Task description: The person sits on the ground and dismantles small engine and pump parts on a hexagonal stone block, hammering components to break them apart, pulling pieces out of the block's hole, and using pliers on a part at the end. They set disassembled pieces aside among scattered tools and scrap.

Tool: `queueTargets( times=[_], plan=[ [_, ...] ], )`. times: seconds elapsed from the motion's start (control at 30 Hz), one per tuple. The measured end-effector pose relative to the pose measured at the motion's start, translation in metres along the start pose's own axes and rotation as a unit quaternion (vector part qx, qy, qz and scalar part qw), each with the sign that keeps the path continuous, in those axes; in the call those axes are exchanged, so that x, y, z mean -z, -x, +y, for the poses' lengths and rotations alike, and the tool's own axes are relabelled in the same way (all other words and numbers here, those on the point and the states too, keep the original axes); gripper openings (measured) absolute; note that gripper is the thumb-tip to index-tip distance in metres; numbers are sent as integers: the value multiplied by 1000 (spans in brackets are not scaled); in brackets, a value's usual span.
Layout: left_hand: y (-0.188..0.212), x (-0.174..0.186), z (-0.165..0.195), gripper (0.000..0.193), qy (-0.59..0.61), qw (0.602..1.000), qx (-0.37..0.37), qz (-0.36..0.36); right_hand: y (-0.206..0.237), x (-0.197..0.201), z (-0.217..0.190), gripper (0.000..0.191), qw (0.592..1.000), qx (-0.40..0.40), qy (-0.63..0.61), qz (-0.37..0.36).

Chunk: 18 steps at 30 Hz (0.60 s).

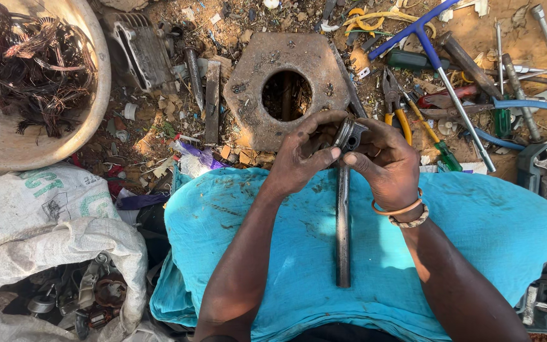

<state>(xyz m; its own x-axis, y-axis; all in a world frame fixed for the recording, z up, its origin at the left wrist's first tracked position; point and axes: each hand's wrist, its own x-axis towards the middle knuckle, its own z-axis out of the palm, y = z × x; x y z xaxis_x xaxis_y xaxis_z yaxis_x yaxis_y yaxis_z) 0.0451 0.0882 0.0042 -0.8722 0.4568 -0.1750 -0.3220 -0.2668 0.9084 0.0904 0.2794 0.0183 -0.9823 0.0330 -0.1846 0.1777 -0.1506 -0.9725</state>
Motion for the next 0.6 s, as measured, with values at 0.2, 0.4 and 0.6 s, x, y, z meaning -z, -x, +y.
queueTargets(
  times=[0.2,0.4,0.6],
  plan=[
    [1,3,7,61,21,999,-26,-33,4,-4,-3,64,998,47,50,11],
    [0,3,6,57,21,999,28,-17,3,-5,-11,63,976,136,171,-4],
    [2,5,7,58,19,999,-27,-26,-2,2,-8,62,997,-37,-48,-40]
  ],
)
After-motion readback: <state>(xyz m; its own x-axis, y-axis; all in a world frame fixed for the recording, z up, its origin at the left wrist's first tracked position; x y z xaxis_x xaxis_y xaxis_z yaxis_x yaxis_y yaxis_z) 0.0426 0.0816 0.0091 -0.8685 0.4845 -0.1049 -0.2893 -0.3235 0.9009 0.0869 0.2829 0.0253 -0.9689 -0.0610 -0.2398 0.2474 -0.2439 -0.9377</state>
